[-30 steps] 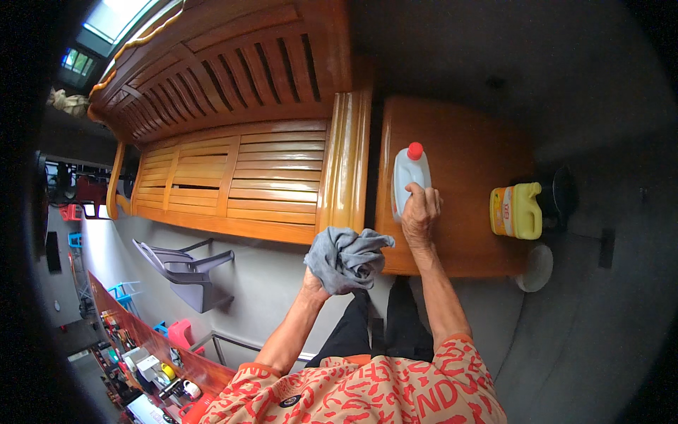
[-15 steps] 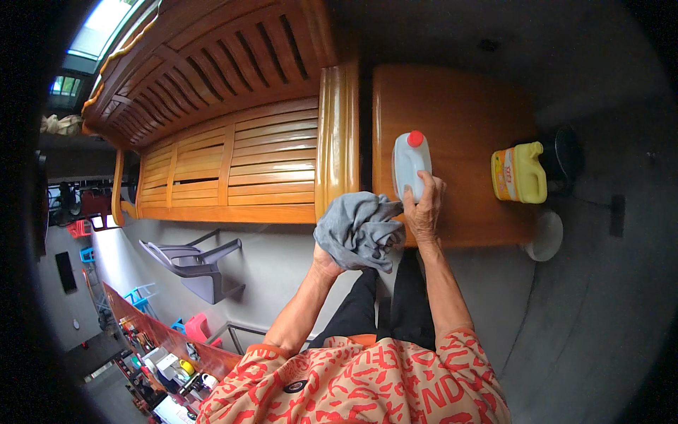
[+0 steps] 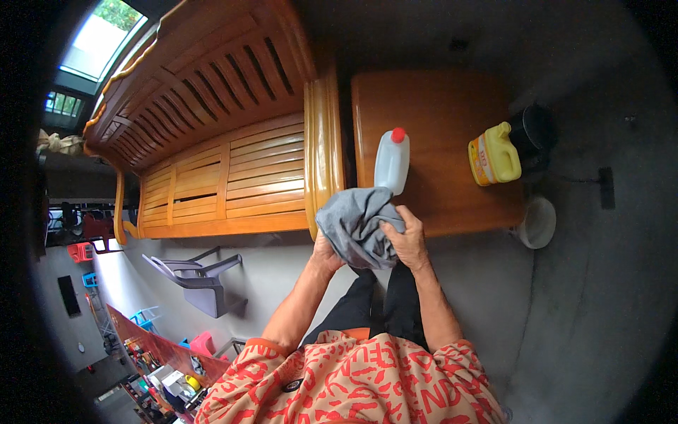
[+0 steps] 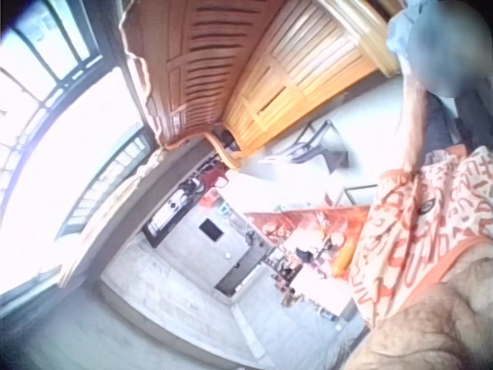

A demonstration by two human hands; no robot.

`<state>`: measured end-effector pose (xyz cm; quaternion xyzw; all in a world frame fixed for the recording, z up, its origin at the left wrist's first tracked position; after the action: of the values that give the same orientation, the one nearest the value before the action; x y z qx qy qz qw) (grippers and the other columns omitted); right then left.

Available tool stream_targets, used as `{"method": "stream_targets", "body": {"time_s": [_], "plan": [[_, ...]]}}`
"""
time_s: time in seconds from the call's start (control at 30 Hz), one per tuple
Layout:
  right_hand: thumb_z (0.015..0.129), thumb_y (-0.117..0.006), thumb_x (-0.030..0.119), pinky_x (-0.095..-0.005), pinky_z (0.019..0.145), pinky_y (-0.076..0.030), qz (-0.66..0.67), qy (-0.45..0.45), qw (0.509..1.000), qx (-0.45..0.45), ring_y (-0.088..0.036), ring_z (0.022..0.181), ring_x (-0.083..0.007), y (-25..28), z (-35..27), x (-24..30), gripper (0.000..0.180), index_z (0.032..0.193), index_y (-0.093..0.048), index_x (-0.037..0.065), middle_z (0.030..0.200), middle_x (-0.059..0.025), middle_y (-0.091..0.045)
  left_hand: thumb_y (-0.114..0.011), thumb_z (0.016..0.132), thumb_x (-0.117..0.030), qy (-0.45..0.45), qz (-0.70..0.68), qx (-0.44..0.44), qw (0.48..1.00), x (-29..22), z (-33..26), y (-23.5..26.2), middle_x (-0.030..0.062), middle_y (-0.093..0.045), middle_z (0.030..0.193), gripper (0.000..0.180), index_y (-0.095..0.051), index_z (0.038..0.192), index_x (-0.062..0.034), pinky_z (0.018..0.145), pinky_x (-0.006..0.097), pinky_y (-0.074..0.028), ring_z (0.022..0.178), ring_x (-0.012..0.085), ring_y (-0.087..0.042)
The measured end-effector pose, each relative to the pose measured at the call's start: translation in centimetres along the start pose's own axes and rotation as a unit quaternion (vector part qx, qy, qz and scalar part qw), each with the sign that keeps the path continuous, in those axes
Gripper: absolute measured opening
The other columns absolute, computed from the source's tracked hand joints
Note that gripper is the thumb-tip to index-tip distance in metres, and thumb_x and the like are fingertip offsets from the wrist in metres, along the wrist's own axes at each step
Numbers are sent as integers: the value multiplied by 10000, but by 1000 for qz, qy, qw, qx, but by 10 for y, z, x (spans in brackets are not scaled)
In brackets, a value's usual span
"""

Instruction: The person wipes a wooden table with a cloth, then cleans a yellow plastic container and a white plastic container with the same cloth. The person returns to wiping the table surface.

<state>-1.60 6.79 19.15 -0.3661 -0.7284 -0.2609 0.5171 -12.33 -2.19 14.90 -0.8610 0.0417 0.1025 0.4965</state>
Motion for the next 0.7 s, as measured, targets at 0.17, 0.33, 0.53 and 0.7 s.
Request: {"method": "stream_targets", "body": {"time_s": [0.17,0.33,0.53,0.7], "plan": [[751,-630,110,-298,929,-385,27,147,988,-43,-496,1067,-192,21,-14,22,234,950,-591,-6,1195,-118,-497,-400,958,-424,12,-6,-9,1000,-6,-16,-23,100,-561,1271,474,-524,1237,-62,1030,416,-394,1169,250,-534],[744,-618,116,-386,1011,-350,-47,257,965,-4,-445,1208,-292,-11,-33,35,271,996,-585,22,1298,-164,-450,-465,969,-336,75,44,-40,995,60,-6,-26,41,-577,1119,337,-521,1199,-96,950,388,-451,1065,205,-561],[846,-552,78,-321,804,-471,-19,145,966,-213,-581,882,-161,66,-15,18,259,1097,-556,14,959,-83,-626,-556,923,-388,40,246,-107,962,59,-6,-42,46,-557,1151,436,-514,1229,-80,897,337,-444,1061,168,-528],[859,-591,89,-308,805,-470,73,157,961,-214,-581,880,-155,95,77,10,305,1146,-570,-13,979,-82,-631,-647,848,-159,-273,573,-148,758,-15,37,-31,90,-516,1170,469,-460,1260,-35,869,320,-428,1054,198,-492]]}}
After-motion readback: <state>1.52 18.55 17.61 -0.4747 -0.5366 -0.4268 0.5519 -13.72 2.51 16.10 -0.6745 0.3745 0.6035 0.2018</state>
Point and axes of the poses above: each hand's wrist, its own z-axis towards the middle knuckle, its own y-axis out of the back of the hand, x = y × z, the point moved 9 cm from there along z, towards the middle knuckle
